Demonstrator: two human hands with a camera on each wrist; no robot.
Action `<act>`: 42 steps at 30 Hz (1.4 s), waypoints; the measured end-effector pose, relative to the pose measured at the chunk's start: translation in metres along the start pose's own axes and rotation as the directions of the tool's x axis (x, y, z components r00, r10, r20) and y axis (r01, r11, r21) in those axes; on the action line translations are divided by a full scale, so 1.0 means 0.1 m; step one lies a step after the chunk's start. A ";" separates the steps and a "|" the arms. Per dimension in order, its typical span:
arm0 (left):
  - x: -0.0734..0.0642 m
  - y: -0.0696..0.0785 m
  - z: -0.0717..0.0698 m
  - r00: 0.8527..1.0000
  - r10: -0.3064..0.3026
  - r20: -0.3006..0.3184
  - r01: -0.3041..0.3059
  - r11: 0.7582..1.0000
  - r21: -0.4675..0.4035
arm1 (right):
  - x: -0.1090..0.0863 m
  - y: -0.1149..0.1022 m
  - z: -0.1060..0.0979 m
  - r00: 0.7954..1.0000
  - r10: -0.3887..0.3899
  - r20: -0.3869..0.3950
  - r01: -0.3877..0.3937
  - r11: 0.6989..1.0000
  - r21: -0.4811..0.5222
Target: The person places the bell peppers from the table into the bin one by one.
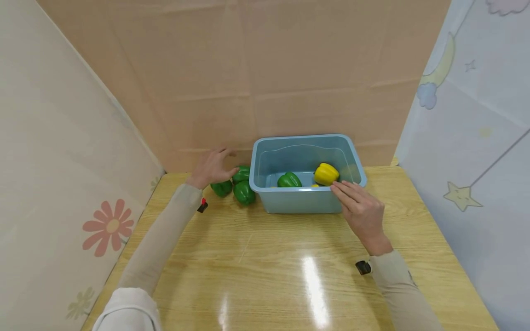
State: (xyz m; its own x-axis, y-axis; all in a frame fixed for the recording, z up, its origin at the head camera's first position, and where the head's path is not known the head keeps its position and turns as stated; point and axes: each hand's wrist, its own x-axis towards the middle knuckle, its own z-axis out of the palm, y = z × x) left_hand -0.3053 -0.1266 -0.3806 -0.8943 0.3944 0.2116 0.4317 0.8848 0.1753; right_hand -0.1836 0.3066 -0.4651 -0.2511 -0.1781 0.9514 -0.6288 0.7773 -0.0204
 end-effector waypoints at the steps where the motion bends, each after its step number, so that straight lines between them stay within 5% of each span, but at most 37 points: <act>1: 0.00 -0.01 0.01 1.000 0.000 0.001 0.000 1.000 -0.003 | 0.00 0.00 0.00 1.000 0.001 -0.001 -0.001 1.000 0.002; 42: -0.14 -0.41 0.54 0.995 -0.078 0.068 0.077 0.997 0.007 | -0.02 0.01 0.01 1.000 -0.010 -0.014 0.010 1.000 0.015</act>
State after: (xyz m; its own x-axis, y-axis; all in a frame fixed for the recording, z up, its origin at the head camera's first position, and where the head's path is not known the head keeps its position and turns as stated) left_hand -0.3167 -0.1549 -0.4430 -0.9310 0.3406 0.1312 0.3605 0.9143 0.1845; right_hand -0.1848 0.3075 -0.4672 -0.2350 -0.1772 0.9557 -0.6424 0.7662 -0.0159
